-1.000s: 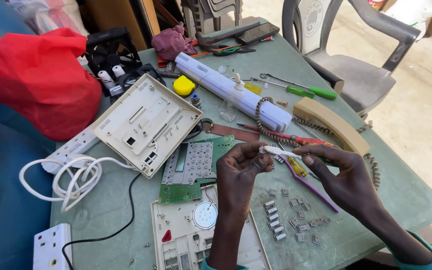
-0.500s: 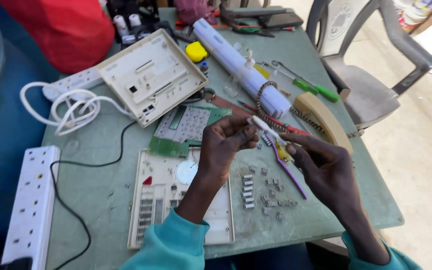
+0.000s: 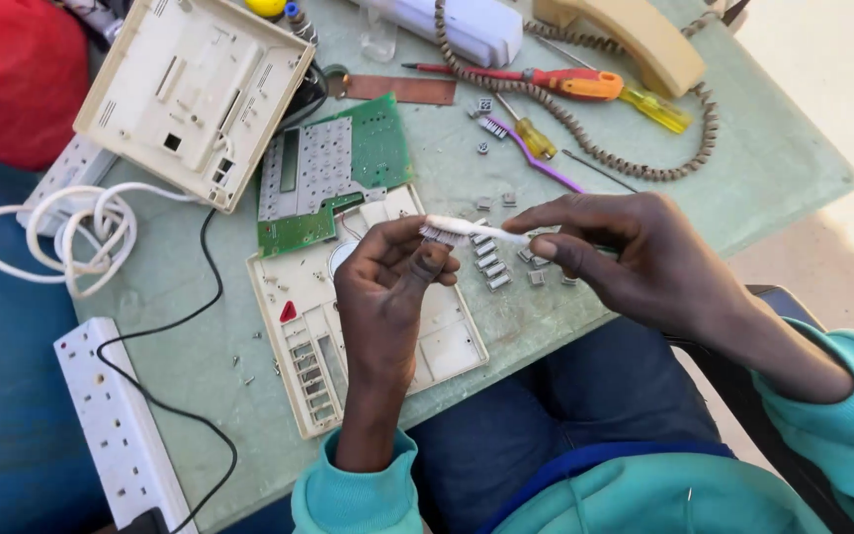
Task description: The person sits at an outdoor workbench and uses a toothbrush to scrub small keypad buttons from a disassembled landline telephone, brushing them one at a time. They then press the cleaned buttons back into the keypad grid on the phone base.
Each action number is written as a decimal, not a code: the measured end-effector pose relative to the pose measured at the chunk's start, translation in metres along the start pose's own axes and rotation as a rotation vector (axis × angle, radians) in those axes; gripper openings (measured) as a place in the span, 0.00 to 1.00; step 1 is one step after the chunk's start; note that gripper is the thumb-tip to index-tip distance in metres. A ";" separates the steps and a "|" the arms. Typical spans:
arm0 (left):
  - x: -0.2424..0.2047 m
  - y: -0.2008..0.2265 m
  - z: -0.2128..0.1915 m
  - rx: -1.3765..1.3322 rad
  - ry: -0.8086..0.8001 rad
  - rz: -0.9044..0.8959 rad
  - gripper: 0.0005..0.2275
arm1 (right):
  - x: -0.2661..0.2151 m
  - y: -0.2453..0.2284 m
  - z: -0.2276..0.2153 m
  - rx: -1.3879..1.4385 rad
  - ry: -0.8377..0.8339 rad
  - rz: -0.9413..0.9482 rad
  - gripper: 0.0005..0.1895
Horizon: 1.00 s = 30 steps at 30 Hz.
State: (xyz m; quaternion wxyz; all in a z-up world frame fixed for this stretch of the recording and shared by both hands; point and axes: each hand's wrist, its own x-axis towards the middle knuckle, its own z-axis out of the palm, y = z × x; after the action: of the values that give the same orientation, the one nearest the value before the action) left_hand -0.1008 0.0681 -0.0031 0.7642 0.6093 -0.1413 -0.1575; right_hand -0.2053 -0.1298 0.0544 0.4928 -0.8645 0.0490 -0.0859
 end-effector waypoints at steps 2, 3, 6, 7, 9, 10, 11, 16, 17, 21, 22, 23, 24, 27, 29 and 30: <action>-0.005 -0.005 -0.002 -0.010 0.035 -0.011 0.16 | -0.002 -0.002 0.008 0.001 0.014 0.031 0.15; -0.007 -0.007 -0.001 -0.036 0.035 0.014 0.14 | -0.004 -0.002 0.011 0.016 0.014 0.011 0.16; -0.010 -0.013 -0.004 -0.098 0.039 0.027 0.14 | -0.004 -0.002 0.019 0.032 0.020 -0.045 0.17; -0.010 -0.015 -0.003 -0.142 0.050 0.016 0.15 | -0.004 -0.002 0.019 0.025 0.019 -0.082 0.18; -0.015 -0.014 -0.003 -0.157 0.062 0.031 0.15 | -0.004 -0.005 0.020 -0.011 0.010 -0.108 0.18; -0.016 -0.012 -0.004 -0.167 0.081 0.053 0.15 | -0.001 -0.007 0.020 -0.043 -0.003 -0.144 0.18; -0.016 -0.013 -0.006 -0.167 0.089 0.062 0.15 | 0.001 -0.009 0.022 -0.044 -0.009 -0.154 0.18; -0.020 -0.011 -0.015 -0.224 0.151 0.016 0.15 | 0.004 -0.019 0.031 -0.100 -0.003 -0.160 0.17; -0.020 -0.011 -0.017 -0.231 0.143 0.037 0.15 | 0.006 -0.023 0.030 -0.112 0.007 -0.178 0.17; -0.018 -0.013 -0.019 -0.238 0.163 -0.004 0.13 | 0.009 -0.029 0.029 -0.155 0.001 -0.183 0.18; -0.021 -0.016 -0.020 -0.247 0.153 -0.007 0.13 | 0.007 -0.026 0.031 -0.149 -0.006 -0.190 0.18; -0.028 -0.021 -0.019 -0.255 0.160 -0.036 0.13 | 0.000 -0.022 0.034 -0.150 -0.021 -0.164 0.18; -0.034 -0.024 -0.019 -0.253 0.169 -0.028 0.12 | -0.006 -0.020 0.037 -0.159 -0.009 -0.186 0.17; -0.018 -0.024 -0.014 -0.290 0.174 0.085 0.12 | 0.005 -0.025 0.035 -0.196 0.030 -0.222 0.16; -0.026 -0.035 -0.015 -0.313 0.218 0.115 0.11 | -0.003 -0.023 0.042 -0.188 -0.002 -0.175 0.17; -0.029 -0.038 -0.015 -0.324 0.189 0.084 0.11 | -0.006 -0.024 0.042 -0.200 0.012 -0.086 0.18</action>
State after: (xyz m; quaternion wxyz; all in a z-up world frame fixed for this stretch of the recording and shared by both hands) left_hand -0.1236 0.0854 -0.0438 0.8681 0.4838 -0.0671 -0.0884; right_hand -0.2030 -0.0808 0.0538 0.3996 -0.9101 0.0232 -0.1070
